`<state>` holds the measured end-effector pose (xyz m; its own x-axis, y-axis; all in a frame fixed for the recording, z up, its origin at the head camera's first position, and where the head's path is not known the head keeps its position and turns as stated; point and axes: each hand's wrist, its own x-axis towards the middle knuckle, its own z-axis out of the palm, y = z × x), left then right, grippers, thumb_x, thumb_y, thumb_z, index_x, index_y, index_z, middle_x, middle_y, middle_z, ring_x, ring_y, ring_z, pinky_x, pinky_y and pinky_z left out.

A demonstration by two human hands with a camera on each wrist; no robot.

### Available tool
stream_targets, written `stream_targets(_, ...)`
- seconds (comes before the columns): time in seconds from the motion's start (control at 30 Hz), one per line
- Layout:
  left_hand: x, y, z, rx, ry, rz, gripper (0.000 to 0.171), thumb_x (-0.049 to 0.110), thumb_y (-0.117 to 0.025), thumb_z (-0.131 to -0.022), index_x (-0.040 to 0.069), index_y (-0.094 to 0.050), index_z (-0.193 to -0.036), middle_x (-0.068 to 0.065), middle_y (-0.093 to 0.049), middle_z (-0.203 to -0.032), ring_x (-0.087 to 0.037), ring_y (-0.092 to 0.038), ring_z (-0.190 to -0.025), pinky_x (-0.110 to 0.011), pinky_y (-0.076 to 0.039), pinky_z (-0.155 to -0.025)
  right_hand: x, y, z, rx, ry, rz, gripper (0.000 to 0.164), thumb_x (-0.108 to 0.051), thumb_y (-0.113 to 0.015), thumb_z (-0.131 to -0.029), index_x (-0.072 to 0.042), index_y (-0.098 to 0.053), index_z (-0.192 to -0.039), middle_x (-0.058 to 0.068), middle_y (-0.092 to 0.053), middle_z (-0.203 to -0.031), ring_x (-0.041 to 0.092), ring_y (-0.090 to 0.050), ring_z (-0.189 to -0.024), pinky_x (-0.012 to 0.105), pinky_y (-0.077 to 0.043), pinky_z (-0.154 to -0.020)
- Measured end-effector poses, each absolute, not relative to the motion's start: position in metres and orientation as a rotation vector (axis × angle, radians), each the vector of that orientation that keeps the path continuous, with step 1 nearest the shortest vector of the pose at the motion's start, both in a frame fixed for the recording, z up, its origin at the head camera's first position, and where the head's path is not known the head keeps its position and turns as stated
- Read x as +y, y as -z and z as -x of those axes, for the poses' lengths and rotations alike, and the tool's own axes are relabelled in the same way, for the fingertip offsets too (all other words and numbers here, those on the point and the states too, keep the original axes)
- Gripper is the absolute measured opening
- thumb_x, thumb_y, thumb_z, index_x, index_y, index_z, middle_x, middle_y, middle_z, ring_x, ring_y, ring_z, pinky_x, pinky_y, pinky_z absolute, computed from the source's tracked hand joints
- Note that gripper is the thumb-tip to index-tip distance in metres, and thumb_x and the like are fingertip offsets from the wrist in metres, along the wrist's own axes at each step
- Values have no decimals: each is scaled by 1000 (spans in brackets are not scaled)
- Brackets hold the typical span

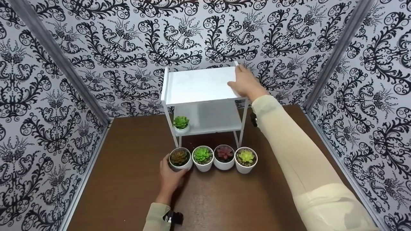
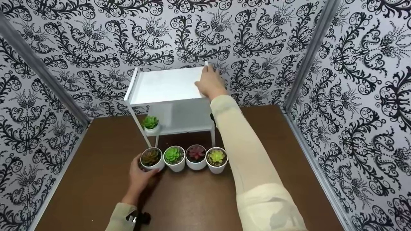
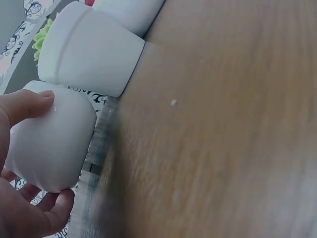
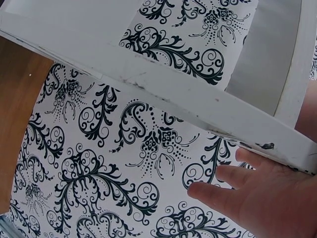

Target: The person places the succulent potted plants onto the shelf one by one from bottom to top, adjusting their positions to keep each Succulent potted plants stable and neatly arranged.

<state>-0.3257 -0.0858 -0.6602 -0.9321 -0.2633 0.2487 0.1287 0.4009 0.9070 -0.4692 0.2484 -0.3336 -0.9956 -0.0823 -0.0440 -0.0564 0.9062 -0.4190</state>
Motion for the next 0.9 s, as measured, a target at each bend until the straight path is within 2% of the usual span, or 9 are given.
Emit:
stream_targets(0.6, -87, 650, 309, -2275, 1552, -132, 97, 11, -101, -63, -2, -53, -146, -25, -57, -140, -41, -54, -135, -55, -42, -116, 248, 335, 469, 3011, 689, 122, 90, -45, -50, -110, -3, 3, -169, 12, 17, -177, 44, 7, -165, 56, 1, -133)
stream_targets(0.9, -83, 638, 303, -2267, 1519, -135, 94, 13, -101, -63, 2, -56, -145, -20, -59, -136, -36, -57, -131, -53, -44, -112, 248, 335, 470, 3024, 691, 116, 90, -44, -52, -108, -2, -1, -169, 12, 13, -178, 45, 5, -165, 56, -1, -133)
